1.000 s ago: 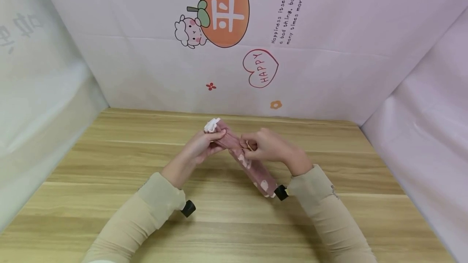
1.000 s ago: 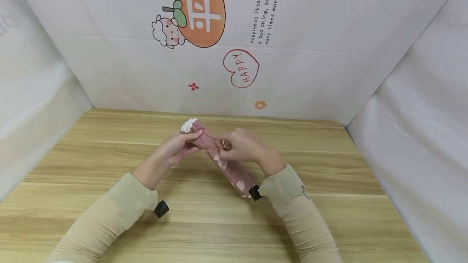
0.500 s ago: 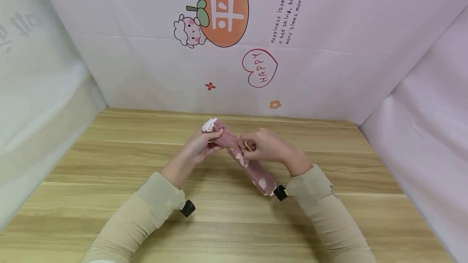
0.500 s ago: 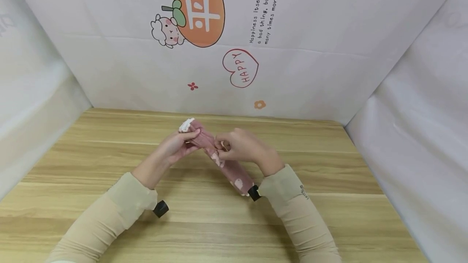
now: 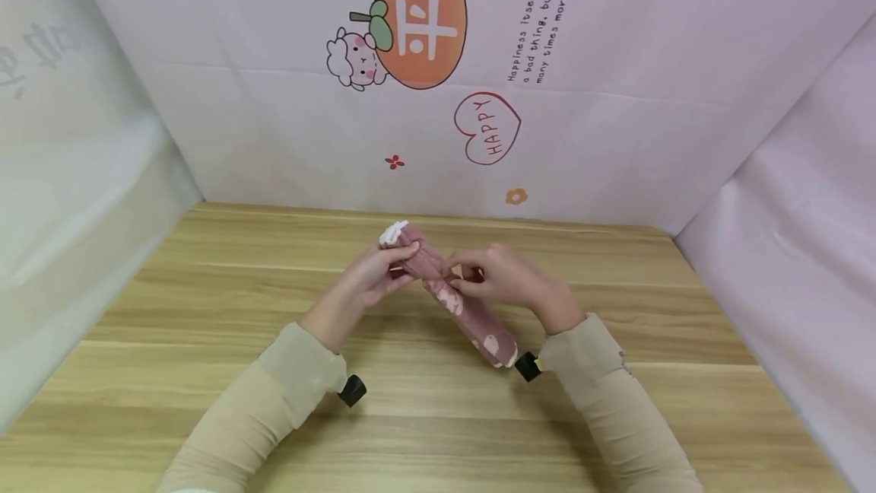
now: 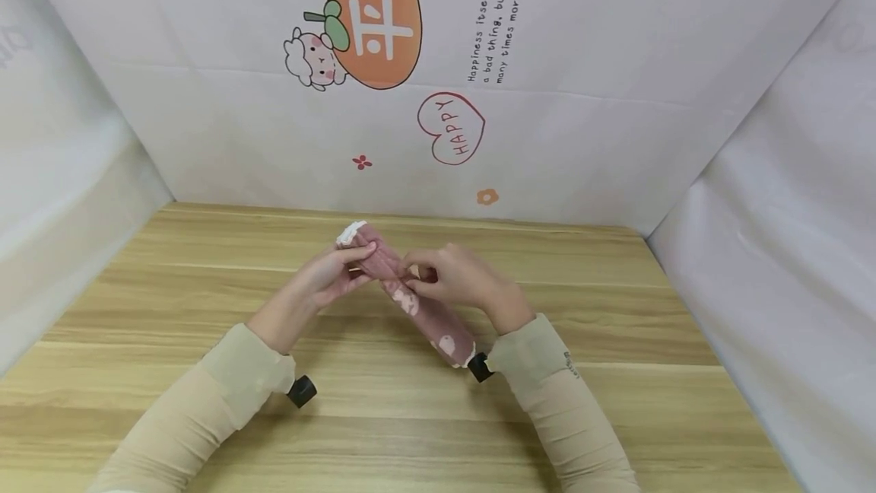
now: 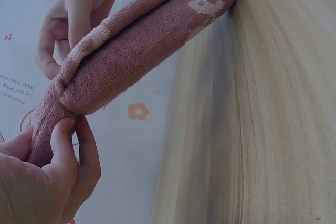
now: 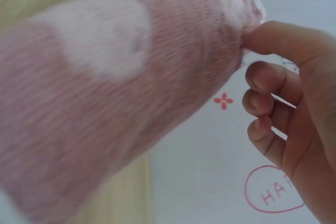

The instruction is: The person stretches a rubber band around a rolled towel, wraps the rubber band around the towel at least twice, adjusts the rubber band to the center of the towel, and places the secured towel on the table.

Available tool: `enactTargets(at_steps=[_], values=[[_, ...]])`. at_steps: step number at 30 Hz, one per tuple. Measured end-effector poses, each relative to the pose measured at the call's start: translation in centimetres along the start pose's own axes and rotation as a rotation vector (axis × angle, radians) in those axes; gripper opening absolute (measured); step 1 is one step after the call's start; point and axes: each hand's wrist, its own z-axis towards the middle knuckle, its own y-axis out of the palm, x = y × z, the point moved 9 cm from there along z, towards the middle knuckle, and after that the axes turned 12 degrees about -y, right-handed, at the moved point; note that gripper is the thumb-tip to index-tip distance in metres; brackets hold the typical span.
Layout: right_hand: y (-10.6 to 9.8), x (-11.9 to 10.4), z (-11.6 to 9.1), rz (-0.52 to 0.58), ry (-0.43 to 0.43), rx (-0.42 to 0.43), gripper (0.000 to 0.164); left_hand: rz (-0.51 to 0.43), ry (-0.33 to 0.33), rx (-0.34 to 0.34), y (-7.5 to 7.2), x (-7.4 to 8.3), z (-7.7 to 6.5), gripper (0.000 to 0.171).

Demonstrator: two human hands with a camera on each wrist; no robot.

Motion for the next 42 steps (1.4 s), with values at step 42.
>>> enactTargets(at_steps=[42], values=[[1.8,3.9,-2.7,0.429,0.346,0.187,0.040,-0.171,0.007,-0.095,0.4,-1.0,-0.7,0.010]])
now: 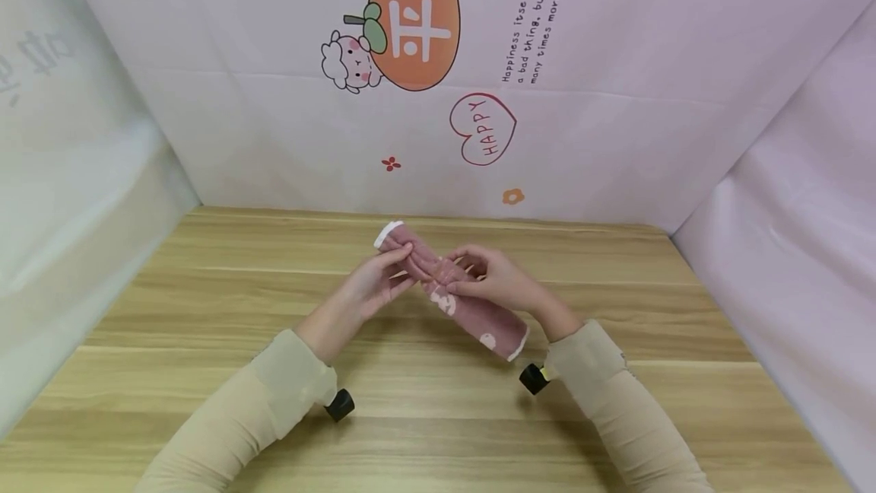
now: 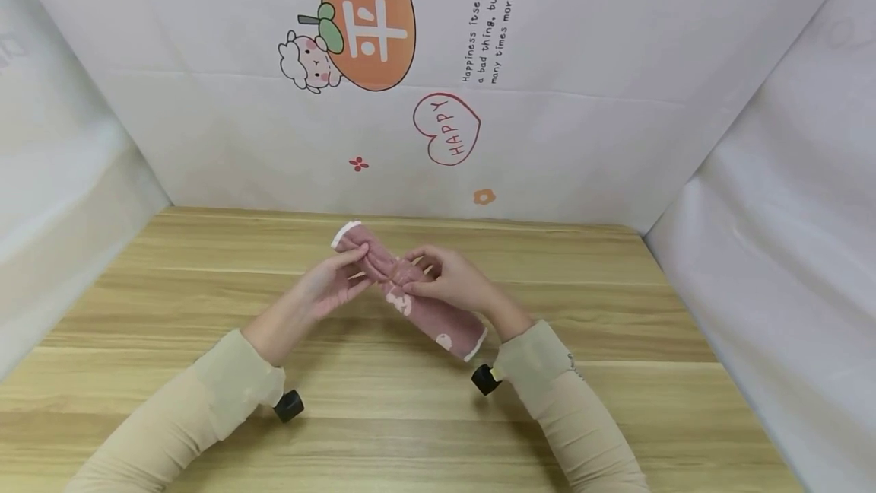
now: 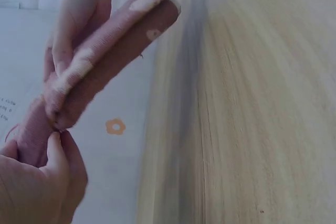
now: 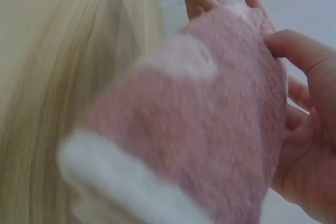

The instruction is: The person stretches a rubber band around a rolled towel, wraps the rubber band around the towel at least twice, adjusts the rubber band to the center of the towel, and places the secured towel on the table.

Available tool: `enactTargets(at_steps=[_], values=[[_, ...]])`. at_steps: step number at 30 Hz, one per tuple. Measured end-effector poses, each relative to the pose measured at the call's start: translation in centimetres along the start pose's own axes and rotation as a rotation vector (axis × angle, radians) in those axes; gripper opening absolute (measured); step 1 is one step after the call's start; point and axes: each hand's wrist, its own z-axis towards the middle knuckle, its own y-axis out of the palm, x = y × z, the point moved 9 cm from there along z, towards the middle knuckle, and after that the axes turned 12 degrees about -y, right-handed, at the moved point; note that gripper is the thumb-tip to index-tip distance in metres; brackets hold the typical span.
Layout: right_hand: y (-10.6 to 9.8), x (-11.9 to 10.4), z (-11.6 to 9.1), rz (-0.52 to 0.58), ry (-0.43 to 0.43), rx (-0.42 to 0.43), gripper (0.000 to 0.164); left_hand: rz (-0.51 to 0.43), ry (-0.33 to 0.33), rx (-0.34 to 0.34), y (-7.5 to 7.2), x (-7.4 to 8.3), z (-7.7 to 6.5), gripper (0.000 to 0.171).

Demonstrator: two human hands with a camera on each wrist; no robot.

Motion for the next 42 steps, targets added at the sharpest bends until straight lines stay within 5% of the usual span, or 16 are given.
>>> enactTargets(at_steps=[7,15,21,32,42], values=[[0.0,-2.1,0.1,-0.326,-0.094,0.022,0.036,0.082,-0.027,0.115,0.0,-0.6,-0.2,0.016],[1.1,-6.0,-0.1,-0.751,-0.415,0.076,0.035,0.157,-0.014,0.158,0.2,-0.4,-0.3,0.033],[2.0,-7.7,-0.5,-0.897,-0.654,0.126,0.033,0.113,0.009,0.150,0.2,-0.2,-0.1,0.022],[2.2,-7.3,-0.9,-0.841,-0.703,0.104,0.041,0.032,0.013,0.120,-0.3,-0.2,0.2,0.023],[0.5,-5.8,-0.2,-0.478,-0.477,0.011,0.026,0.084,-0.003,0.130,-0.8,-0.1,0.4,0.019]])
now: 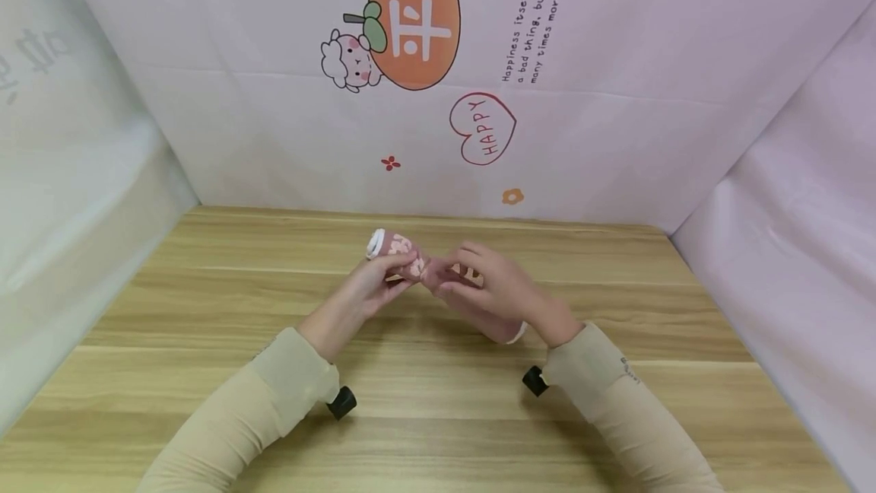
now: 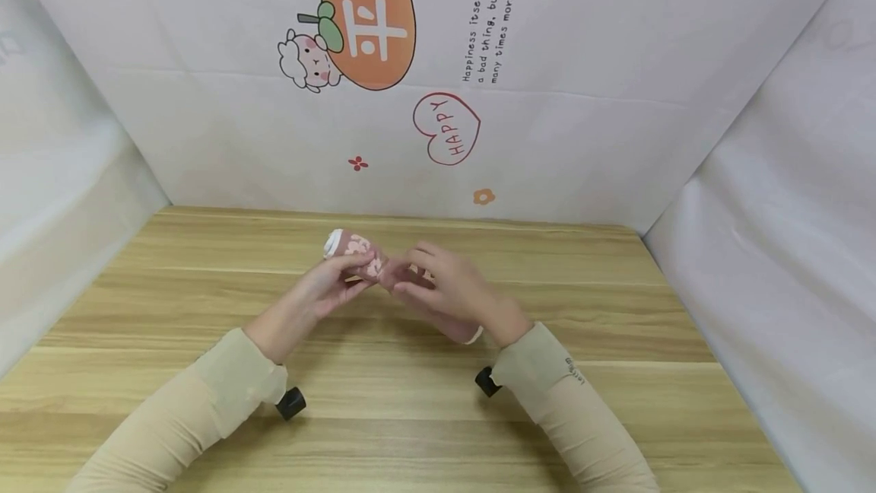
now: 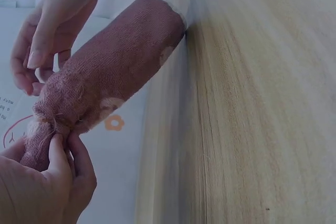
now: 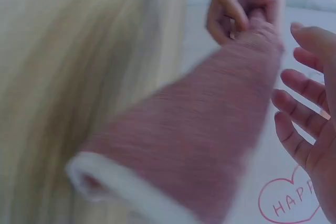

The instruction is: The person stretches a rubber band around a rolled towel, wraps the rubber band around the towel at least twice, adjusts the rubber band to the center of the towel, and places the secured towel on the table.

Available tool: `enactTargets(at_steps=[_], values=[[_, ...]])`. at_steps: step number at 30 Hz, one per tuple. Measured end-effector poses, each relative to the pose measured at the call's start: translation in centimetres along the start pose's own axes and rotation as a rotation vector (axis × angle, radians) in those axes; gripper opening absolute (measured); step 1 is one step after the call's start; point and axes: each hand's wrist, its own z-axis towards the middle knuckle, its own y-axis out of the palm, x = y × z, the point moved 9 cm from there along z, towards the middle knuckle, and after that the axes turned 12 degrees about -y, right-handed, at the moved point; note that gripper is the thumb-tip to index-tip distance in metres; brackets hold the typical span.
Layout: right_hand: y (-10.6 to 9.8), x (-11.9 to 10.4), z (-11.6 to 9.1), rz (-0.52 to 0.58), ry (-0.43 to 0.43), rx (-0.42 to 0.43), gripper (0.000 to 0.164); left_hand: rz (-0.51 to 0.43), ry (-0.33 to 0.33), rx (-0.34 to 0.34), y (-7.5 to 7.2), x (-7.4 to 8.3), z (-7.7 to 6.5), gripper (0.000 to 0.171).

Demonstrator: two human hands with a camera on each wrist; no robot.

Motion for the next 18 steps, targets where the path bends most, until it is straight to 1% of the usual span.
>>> enactTargets(at_steps=[3,8,12,18], values=[[-0.6,0.6,0.2,0.055,0.045,0.025,0.015,0.016,0.003,-0.002,0.1,0.0,0.1,0.019],[-0.9,1.4,1.1,0.031,0.112,0.025,0.005,0.031,0.018,-0.005,0.3,0.1,0.1,0.019],[-0.4,1.8,1.8,0.016,0.143,-0.013,0.004,0.045,0.020,-0.004,0.4,0.0,0.1,0.020],[0.7,2.0,2.4,0.025,0.118,-0.110,0.008,0.059,0.016,-0.001,0.5,-0.1,0.3,0.024]])
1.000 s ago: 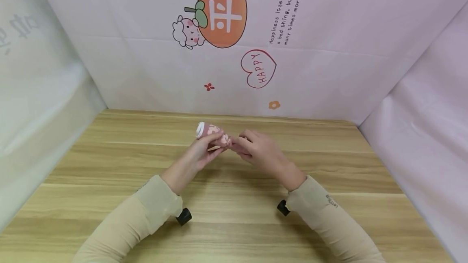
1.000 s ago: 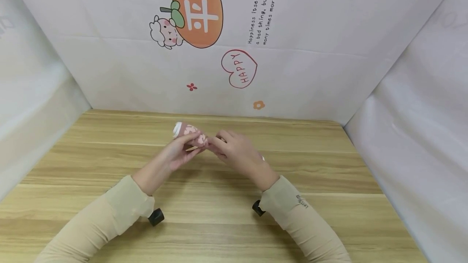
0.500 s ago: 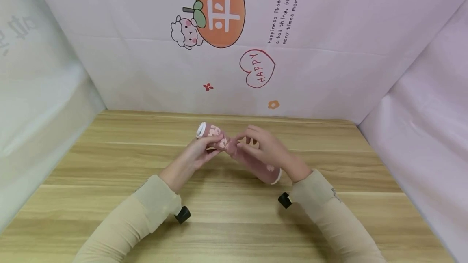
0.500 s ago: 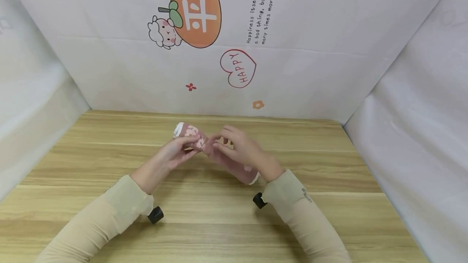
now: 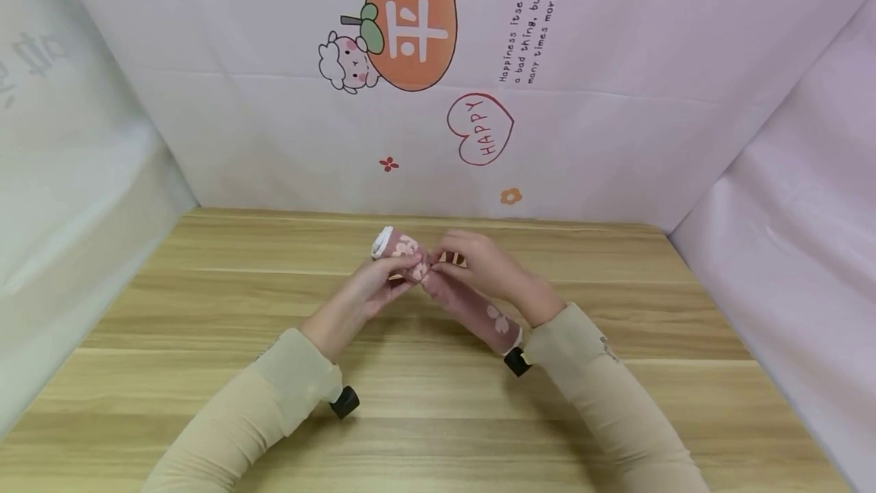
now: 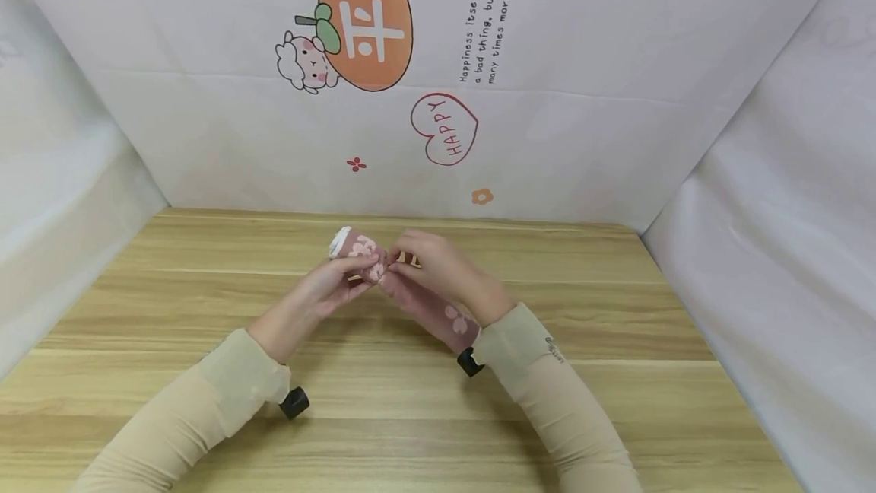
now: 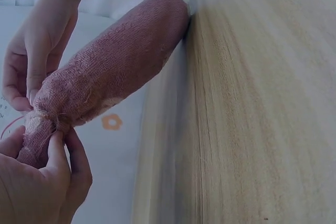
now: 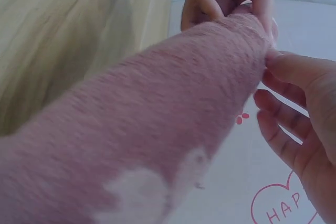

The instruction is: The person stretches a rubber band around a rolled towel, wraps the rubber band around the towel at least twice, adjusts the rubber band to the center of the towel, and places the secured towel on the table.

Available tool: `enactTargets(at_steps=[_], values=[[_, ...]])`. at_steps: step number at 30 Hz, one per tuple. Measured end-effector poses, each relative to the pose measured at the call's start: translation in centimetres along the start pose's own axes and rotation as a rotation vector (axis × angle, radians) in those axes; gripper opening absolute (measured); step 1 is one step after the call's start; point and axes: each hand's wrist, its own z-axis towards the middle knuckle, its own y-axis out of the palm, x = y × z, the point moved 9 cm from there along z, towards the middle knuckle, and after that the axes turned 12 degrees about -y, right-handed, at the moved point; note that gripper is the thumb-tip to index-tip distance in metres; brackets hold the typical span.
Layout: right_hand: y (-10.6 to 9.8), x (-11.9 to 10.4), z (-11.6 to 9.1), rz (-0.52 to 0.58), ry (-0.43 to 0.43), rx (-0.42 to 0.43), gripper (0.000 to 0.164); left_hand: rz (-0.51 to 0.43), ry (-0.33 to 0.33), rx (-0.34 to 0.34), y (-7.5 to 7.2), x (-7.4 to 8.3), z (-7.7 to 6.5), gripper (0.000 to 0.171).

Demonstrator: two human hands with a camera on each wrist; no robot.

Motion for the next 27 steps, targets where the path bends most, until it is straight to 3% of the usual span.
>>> enactTargets(at_steps=[7,18,27], values=[[0.3,-0.2,0.3,0.048,-0.051,-0.072,0.009,-0.014,-0.005,0.000,-0.1,0.0,0.0,0.021],[0.8,-0.5,0.9,0.033,-0.066,-0.188,0.009,0.007,-0.023,0.015,-0.3,-0.7,0.2,0.021],[1.0,0.0,1.0,0.069,-0.059,-0.215,0.007,-0.016,-0.015,0.007,-0.3,-0.9,0.2,0.015]])
